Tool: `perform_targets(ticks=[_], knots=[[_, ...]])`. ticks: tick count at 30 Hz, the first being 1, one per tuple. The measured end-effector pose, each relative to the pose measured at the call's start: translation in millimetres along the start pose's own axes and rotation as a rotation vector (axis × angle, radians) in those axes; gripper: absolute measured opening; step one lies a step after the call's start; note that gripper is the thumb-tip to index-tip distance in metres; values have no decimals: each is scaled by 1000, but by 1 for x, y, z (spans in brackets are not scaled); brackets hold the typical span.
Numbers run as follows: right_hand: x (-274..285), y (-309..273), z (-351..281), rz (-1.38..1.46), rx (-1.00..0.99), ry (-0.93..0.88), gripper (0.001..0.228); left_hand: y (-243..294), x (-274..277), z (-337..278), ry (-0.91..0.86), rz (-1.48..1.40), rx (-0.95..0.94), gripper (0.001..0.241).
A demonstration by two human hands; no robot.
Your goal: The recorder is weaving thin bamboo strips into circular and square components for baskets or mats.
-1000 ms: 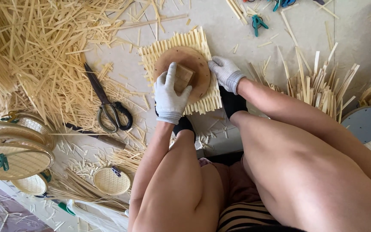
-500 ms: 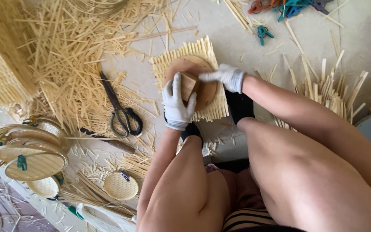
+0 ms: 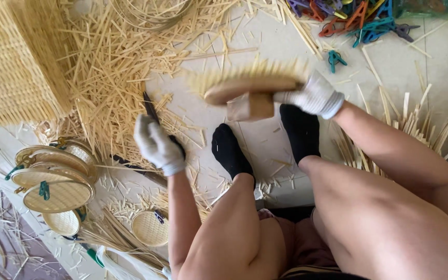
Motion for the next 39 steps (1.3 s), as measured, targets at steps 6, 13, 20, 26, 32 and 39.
perform_targets(ticks=[6, 13, 20, 26, 32, 39], knots=[[-52, -68, 20, -1146, 625, 27, 37, 13, 8, 34, -175, 182, 140, 29], [-49, -16, 23, -1553, 804, -83, 47, 49, -131, -28, -980, 658, -324, 36], [-24, 19, 14, -1580, 774, -200, 53, 10, -162, -90, -809, 763, -564, 51], [-66, -23, 33, -1727, 131, -259, 77, 17, -162, -91, -740, 785, -652, 50], [-85, 15, 79, -1532, -395, -111, 103, 28, -156, -75, -719, 694, -587, 41], [-89, -45, 75, -1563, -526, -122, 135, -16, -114, 37, -438, 383, -123, 19]])
Point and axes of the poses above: each hand's wrist, its own z-axis towards the middle knuckle, its own x-axis out of the back of the hand, y = z × x, the point moved 6 cm from there along z, towards the middle knuckle, and after that the axes turned 12 degrees about -y, right-handed, at the moved point
